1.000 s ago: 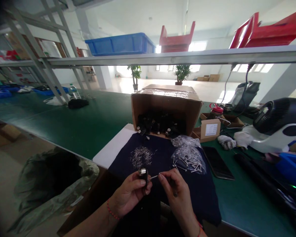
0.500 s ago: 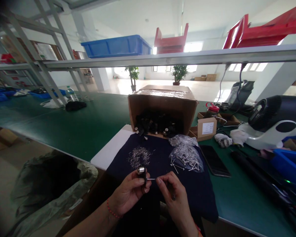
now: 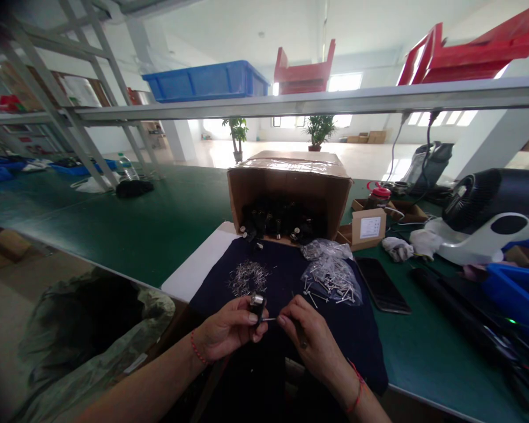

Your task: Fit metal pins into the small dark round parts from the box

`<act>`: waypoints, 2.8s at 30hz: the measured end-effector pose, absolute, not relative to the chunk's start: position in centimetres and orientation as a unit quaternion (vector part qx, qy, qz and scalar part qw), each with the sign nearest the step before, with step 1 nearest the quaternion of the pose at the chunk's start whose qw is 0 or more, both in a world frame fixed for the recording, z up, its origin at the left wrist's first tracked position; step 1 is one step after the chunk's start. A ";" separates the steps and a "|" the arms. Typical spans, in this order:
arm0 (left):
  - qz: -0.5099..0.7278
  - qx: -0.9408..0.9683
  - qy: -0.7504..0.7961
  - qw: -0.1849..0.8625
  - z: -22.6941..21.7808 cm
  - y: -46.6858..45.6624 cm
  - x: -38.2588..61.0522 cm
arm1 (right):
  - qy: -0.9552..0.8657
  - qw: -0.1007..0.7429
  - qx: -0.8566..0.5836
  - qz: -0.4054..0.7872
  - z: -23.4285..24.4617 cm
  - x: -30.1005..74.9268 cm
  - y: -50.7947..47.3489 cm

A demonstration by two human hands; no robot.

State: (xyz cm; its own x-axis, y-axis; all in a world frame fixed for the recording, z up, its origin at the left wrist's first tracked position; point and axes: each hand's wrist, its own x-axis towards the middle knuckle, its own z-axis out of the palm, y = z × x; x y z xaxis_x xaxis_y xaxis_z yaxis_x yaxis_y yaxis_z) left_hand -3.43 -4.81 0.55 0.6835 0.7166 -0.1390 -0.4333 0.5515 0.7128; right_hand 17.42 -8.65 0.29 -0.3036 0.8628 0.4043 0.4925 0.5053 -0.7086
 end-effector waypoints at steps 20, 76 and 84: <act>0.221 0.455 0.327 0.798 -0.5 -2.3 -1.1 | -0.810 0.327 -0.473 0.113 -2.7 18.1 -8.4; 0.147 0.554 0.412 0.708 -0.4 -2.0 1.7 | -0.293 0.668 -0.526 0.439 -2.0 14.6 -8.1; 0.329 0.456 0.385 0.732 -2.5 -7.4 -9.6 | -0.165 0.698 -0.469 0.515 -0.7 15.7 -8.9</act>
State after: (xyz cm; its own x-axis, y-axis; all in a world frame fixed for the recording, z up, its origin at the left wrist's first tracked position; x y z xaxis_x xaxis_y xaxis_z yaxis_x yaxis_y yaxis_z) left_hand -9.55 -7.44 -2.47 0.4877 0.8324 -0.2633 -0.1299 0.3675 0.9209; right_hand 15.65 -8.87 -0.70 0.4153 0.8737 -0.2532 -0.5649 0.0295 -0.8247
